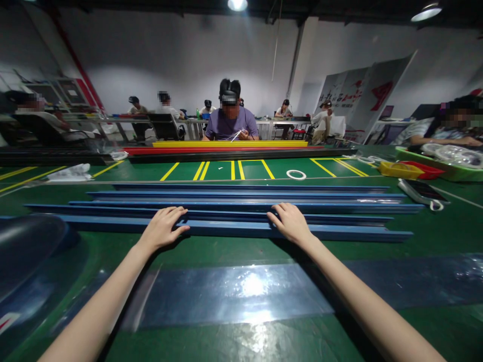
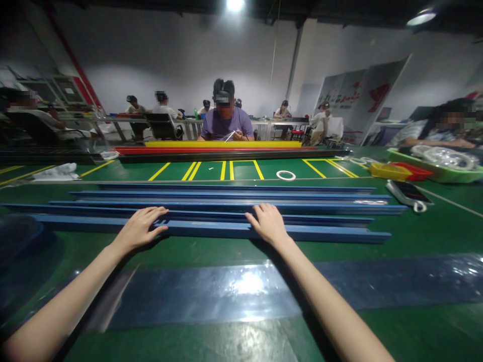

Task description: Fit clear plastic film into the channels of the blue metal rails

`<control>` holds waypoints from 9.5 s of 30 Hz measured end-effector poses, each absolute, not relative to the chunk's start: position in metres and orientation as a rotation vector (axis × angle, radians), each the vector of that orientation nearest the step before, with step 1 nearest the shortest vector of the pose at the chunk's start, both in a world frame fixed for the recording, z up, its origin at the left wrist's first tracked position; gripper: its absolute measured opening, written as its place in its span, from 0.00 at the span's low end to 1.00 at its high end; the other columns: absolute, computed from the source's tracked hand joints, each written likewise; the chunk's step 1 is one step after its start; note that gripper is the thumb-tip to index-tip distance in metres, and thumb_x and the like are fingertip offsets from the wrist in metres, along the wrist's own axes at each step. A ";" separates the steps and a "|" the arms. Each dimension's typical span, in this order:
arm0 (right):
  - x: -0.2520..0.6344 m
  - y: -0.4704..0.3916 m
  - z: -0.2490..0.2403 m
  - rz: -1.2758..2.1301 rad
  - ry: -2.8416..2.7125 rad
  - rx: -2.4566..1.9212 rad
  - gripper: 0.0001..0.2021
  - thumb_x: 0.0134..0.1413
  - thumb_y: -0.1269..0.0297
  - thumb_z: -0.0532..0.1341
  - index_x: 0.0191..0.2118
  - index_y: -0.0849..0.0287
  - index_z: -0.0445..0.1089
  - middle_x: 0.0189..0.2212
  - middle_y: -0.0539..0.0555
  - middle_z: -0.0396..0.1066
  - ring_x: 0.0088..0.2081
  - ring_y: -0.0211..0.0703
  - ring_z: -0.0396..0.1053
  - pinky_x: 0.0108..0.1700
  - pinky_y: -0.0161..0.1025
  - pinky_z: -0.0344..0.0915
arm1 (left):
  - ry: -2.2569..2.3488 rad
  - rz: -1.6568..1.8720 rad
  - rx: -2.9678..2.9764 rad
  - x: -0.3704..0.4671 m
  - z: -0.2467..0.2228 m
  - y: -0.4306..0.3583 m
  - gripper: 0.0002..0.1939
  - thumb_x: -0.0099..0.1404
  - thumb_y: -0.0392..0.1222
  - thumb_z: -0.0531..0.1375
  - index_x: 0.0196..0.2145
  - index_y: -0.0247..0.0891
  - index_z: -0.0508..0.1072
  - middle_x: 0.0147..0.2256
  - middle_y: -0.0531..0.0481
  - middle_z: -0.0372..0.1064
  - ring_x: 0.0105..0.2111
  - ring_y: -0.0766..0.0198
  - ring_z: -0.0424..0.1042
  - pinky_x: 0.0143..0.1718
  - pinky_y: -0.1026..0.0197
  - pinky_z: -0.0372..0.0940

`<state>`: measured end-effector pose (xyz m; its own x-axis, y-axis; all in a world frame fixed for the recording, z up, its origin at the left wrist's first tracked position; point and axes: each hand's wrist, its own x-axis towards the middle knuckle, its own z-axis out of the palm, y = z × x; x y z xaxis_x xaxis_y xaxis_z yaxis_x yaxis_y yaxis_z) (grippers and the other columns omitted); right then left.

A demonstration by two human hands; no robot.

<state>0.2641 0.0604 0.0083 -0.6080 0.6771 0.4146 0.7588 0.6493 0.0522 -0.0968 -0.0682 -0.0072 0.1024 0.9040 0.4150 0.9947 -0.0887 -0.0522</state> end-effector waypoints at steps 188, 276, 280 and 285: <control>0.299 0.068 0.038 0.151 -2.717 -1.251 0.09 0.48 0.75 0.49 0.31 0.61 0.64 0.31 0.57 0.68 0.32 0.41 0.64 0.33 0.33 0.54 | -2.667 0.029 -1.813 -0.019 0.104 -0.057 0.20 0.56 0.56 0.49 0.33 0.42 0.72 0.33 0.46 0.72 0.38 0.51 0.67 0.39 0.56 0.56; 0.271 0.043 0.027 -0.141 -2.756 -0.960 0.13 0.55 0.61 0.51 0.40 0.62 0.66 0.37 0.59 0.66 0.41 0.45 0.62 0.42 0.39 0.58 | -2.332 0.235 -2.152 0.023 0.050 -0.032 0.23 0.65 0.44 0.41 0.57 0.41 0.54 0.59 0.42 0.47 0.57 0.54 0.50 0.53 0.52 0.51; 0.262 0.033 0.025 -0.212 -2.733 -0.967 0.13 0.56 0.61 0.50 0.39 0.61 0.66 0.36 0.59 0.66 0.40 0.46 0.61 0.41 0.40 0.57 | -2.148 -0.072 -2.349 0.043 0.045 -0.032 0.26 0.65 0.51 0.42 0.57 0.39 0.53 0.58 0.43 0.49 0.57 0.57 0.50 0.54 0.55 0.49; 0.257 0.026 0.026 -0.212 -2.719 -0.994 0.13 0.57 0.60 0.49 0.39 0.61 0.66 0.37 0.59 0.66 0.40 0.46 0.61 0.41 0.41 0.57 | -2.068 -0.065 -2.531 0.065 0.034 -0.033 0.26 0.66 0.49 0.42 0.59 0.39 0.47 0.61 0.45 0.42 0.60 0.61 0.42 0.57 0.59 0.42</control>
